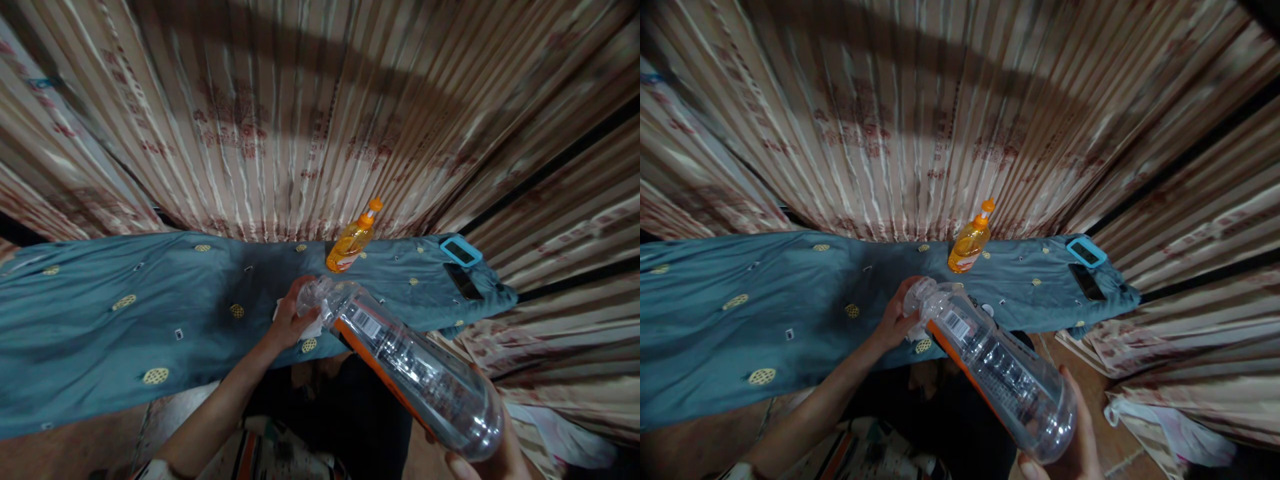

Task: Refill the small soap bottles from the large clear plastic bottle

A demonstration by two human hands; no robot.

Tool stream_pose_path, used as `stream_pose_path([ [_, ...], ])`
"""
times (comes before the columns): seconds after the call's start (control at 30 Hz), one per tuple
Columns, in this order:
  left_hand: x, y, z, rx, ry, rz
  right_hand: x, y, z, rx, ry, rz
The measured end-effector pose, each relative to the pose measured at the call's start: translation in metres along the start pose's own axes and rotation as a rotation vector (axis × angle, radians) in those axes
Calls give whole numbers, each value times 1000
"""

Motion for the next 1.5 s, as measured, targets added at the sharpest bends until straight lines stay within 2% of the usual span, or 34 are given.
stream_pose_path([
  [0.2,0,1,0,-16,-12,0,-2,-1,-2,19,-1,-51],
  [0.57,-1,0,0,9,-13,11,0,0,-1,6,-2,2],
  [0.97,0,0,-1,-13,-25,18,-2,-1,0,53,-12,-76],
  [1.13,-1,1,0,-16,-13,14,18,29,-11,67,-75,-218],
  [1.27,-1,2,0,5,-13,9,32,51,-21,69,-95,-210],
  [1.37,-1,1,0,7,-9,4,25,44,-20,75,-92,-227],
  [1.5,0,0,0,-12,-25,15,7,16,-9,87,-66,-243],
])
Point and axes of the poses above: each hand's wrist, its own x-axis towards the middle knuckle, its own z-axis out of the back of the hand, y = z × x, the point moved 1 cm from there along x, towards the middle knuckle, and after that the axes turned 14 degrees about -x, right-handed, at the moved point
